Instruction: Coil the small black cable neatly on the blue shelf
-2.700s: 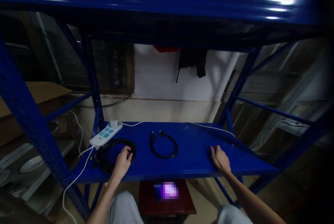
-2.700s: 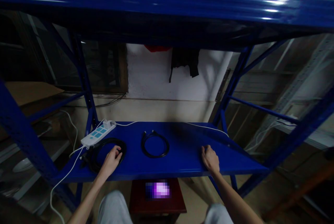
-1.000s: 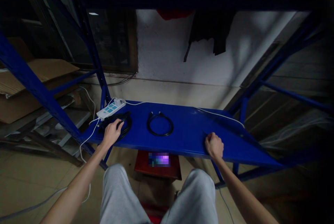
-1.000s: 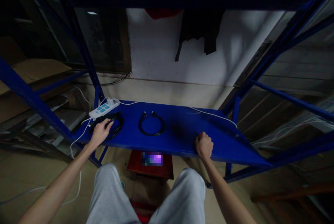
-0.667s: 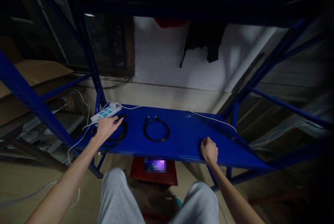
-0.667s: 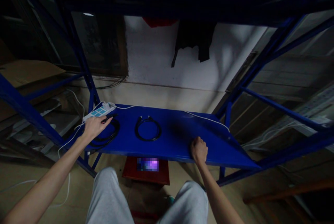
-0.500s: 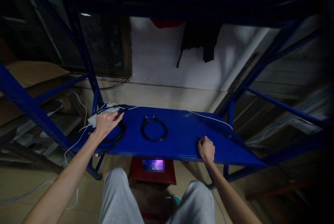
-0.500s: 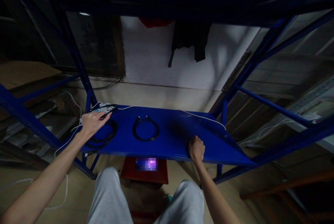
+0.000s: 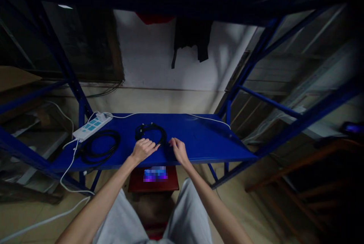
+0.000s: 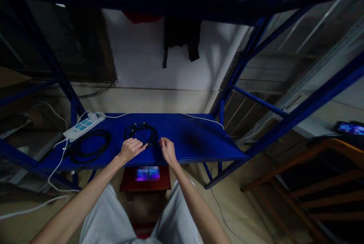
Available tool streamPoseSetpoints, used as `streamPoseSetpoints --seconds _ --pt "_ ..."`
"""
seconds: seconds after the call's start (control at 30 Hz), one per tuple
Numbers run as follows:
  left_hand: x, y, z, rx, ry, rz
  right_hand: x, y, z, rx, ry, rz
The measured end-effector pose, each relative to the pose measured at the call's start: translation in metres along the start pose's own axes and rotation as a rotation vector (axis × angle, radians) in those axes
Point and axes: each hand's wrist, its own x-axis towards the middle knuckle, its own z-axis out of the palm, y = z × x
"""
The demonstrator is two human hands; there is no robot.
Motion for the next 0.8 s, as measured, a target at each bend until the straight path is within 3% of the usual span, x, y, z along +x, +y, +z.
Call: streamPoseSetpoints --seconds 0.1,0.23,0.37,0.53,0.63,0.7,0.73,0.8 --pt "-0.010 0.008 0.021 -0.016 -0.039 -0.048 0.007 -0.014 0.026 0.087 -0.043 0.035" --pt "-0.019 0.017 0.036 -0.071 -0.228 -0.188 0.014 -0.012 0.044 0.009 -0.035 0.158" --pt "-0.023 0.022 0.040 -0.082 -0.420 -0.266 0.014 -0.003 0.052 -0.087 -0.046 0.169" --pt "-0.020 0.025 0.034 -0.114 -0.497 -0.291 0.006 -0.008 0.047 -0.033 -0.080 0.045" --pt "-0.019 0.026 0.031 -0.124 -0.502 -0.295 -0.016 -0.014 0.045 -0.055 0.052 -0.018" --pt "-0.019 0.026 0.030 -0.131 -0.497 -0.309 -0.046 -0.009 0.050 -0.142 0.190 -0.057" --pt "-0.019 0.026 0.031 -0.134 -0.494 -0.315 -0.066 -0.002 0.056 -0.183 0.169 -0.111" --pt "-0.020 0.026 0.032 -0.139 -0.495 -0.318 -0.107 0.022 0.072 -0.249 -0.096 -0.283"
